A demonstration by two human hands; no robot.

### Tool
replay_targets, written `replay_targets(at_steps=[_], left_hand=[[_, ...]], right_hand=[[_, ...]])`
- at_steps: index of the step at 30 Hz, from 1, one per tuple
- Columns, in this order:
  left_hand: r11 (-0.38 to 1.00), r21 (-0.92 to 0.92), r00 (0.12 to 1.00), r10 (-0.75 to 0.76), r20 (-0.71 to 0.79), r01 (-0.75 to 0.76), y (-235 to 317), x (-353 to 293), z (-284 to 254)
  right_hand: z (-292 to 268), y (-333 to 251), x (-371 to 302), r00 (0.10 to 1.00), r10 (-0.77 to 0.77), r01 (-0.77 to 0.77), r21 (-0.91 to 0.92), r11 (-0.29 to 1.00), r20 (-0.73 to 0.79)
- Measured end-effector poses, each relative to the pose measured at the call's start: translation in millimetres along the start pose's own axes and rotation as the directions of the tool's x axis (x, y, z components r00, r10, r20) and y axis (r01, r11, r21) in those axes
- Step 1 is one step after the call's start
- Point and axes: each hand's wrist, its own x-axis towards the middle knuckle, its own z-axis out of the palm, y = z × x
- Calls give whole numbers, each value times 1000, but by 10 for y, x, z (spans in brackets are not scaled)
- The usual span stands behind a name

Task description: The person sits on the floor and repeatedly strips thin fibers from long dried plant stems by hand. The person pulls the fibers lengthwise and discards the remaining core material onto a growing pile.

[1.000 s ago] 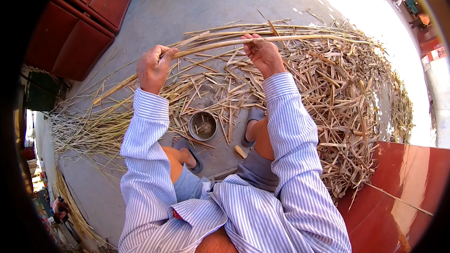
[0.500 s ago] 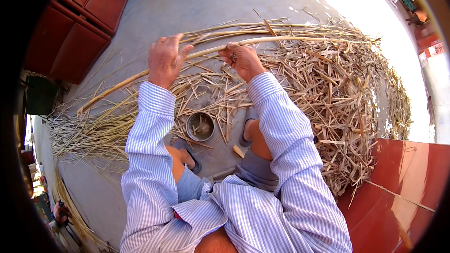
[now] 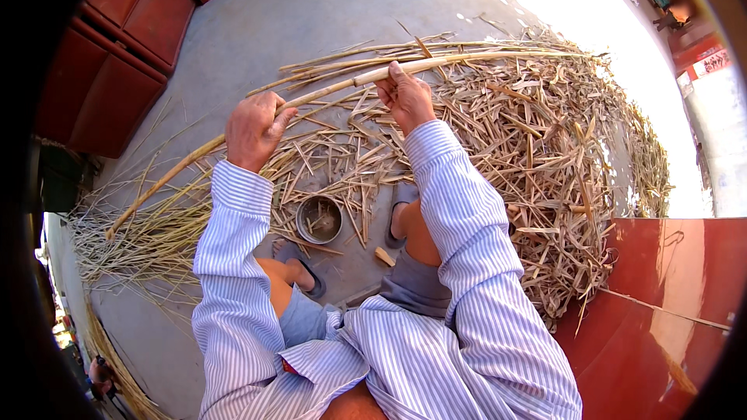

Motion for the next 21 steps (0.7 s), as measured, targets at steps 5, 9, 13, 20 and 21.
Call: replay_targets(at_steps=[5,9,13,20,21], left_hand=[[995,96,1000,4,-22,-2,-119,-21,-241],[986,122,981,-132,140,115,-367,-115,-541],[992,69,992,112,-59,-108,-148,-101,-264],[989,-80,991,-123,45,127,-137,-94,-426],[977,-130,985,-162,53,167,-150,-78,-462]], right_hand=[[-15,-88,27,988,-84,94,74,993,-131],[-331,-212,254,995,-26,40,142,989,-95],[-26,85,37,981,101,-98,-26,995,168],[-208,-121,163,986,-15,53,227,972,-165],[-695,-304,446,973,-110,177,347,921,-205]])
